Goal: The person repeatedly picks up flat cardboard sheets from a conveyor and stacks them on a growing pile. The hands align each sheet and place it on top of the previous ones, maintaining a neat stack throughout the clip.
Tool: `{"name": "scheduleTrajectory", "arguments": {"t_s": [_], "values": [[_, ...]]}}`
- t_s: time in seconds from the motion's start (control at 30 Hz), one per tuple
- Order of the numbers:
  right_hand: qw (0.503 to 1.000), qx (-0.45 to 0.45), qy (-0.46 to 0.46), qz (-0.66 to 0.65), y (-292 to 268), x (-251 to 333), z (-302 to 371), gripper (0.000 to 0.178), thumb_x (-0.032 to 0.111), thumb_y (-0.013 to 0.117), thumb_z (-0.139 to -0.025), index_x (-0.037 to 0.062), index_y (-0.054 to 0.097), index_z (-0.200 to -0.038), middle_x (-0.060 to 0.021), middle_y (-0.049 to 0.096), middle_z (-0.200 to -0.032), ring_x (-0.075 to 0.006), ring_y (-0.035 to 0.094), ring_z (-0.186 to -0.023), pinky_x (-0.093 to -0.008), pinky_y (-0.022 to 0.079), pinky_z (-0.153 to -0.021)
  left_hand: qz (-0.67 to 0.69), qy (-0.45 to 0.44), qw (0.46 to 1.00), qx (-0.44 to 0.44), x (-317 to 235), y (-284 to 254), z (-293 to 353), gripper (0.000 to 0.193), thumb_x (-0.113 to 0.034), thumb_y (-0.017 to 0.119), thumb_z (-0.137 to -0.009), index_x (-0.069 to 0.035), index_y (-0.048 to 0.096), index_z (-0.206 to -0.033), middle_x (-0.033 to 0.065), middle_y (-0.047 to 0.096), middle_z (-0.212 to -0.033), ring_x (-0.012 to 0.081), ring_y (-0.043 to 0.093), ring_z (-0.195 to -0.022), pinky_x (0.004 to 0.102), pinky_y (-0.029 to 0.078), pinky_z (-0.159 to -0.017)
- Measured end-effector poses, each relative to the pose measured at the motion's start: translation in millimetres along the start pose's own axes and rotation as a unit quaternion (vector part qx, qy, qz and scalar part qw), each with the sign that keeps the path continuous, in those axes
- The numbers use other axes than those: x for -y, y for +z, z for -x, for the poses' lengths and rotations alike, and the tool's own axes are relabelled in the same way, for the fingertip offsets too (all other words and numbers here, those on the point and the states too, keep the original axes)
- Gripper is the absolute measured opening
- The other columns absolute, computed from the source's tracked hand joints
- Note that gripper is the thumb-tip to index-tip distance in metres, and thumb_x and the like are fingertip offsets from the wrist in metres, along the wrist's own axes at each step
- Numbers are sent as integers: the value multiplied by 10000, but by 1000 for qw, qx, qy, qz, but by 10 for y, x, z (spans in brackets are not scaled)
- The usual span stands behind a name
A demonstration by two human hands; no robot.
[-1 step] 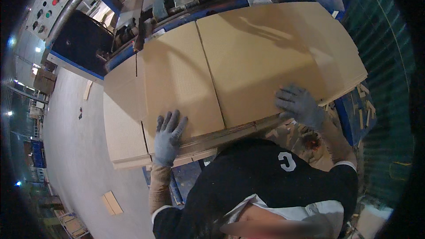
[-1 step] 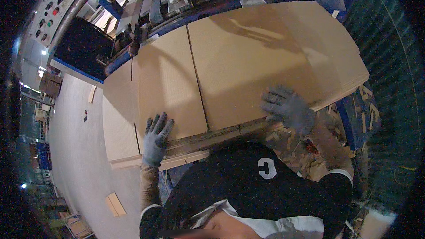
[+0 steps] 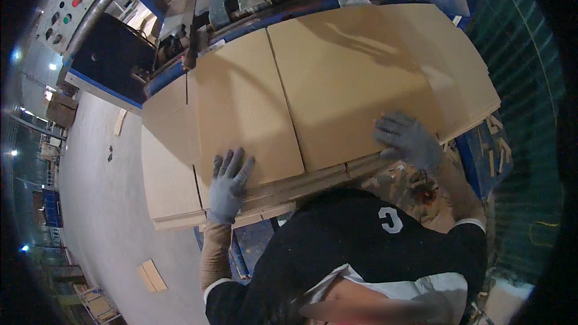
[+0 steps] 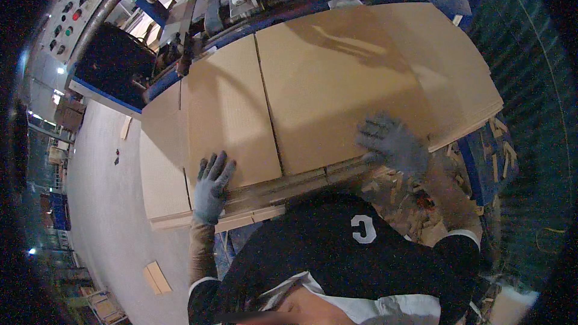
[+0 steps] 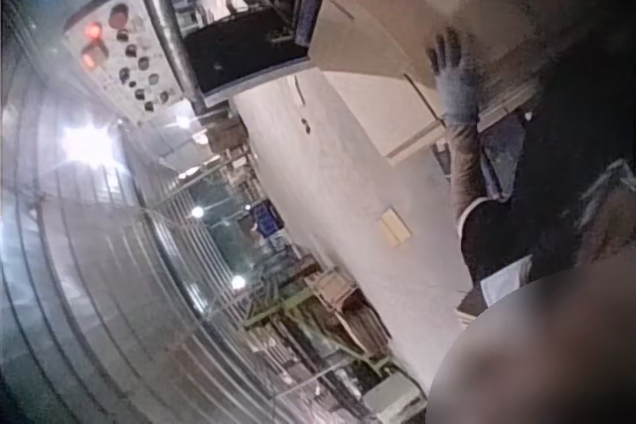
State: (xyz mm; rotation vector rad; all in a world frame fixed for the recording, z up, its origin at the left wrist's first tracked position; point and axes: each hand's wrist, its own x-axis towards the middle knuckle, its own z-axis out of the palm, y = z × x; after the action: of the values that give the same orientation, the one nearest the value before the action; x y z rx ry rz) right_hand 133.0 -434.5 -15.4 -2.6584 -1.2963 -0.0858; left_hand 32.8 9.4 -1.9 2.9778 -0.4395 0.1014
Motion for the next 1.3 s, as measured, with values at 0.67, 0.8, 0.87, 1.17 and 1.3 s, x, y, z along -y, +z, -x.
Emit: {"name": "scheduleTrajectory", "arguments": {"t_s": [0.67, 0.8, 0.87, 1.17, 1.3], "values": [[960, -166, 187, 125, 179, -1212, -1691, 710, 553, 585, -823, 75, 467, -1335, -158, 454, -1386, -348, 381, -1302, -443, 317, -1074, -270, -82, 932, -229, 1293, 364, -1978, 623, -313, 627, -840, -95, 415, -1384, 168, 419, -1417, 345, 416, -1282, 485, 294, -1083], [926, -275, 243, 91, 16, -1093, -992, 661, 476, 592, -854, 42, 456, -1333, -204, 448, -1379, -378, 385, -1301, -440, 356, -1050, 20, -124, 905, -406, 1230, 309, -1209, 650, -384, 624, -839, -27, 440, -1350, 186, 450, -1368, 340, 449, -1237, 442, 341, -1049], [853, -308, 421, 20, -16, -1091, -296, 716, 490, 607, -831, 29, 418, -1346, -248, 439, -1356, -406, 397, -1278, -451, 354, -1048, 35, -295, 866, -402, 1207, 249, -517, 680, -424, 623, -833, -22, 440, -1350, 201, 463, -1344, 340, 460, -1221, 444, 363, -1029], [658, -458, 591, -93, 378, -1587, 904, 646, 408, 666, -804, 28, 497, -1298, -198, 555, -1266, -366, 535, -1149, -404, 451, -943, 139, -664, 651, -339, 1239, 164, 886, 821, -553, 631, -800, 23, 433, -1351, 267, 456, -1320, 360, 462, -1205, 467, 411, -989], [542, -632, 513, -209, 311, -1723, 896, 525, 317, 646, -853, 16, 535, -1269, -166, 579, -1244, -286, 569, -1090, -366, 464, -903, 220, -558, 640, -480, 1178, -25, 958, 822, -474, 665, -794, 83, 420, -1345, 255, 389, -1416, 354, 412, -1279, 447, 318, -1075]]}}
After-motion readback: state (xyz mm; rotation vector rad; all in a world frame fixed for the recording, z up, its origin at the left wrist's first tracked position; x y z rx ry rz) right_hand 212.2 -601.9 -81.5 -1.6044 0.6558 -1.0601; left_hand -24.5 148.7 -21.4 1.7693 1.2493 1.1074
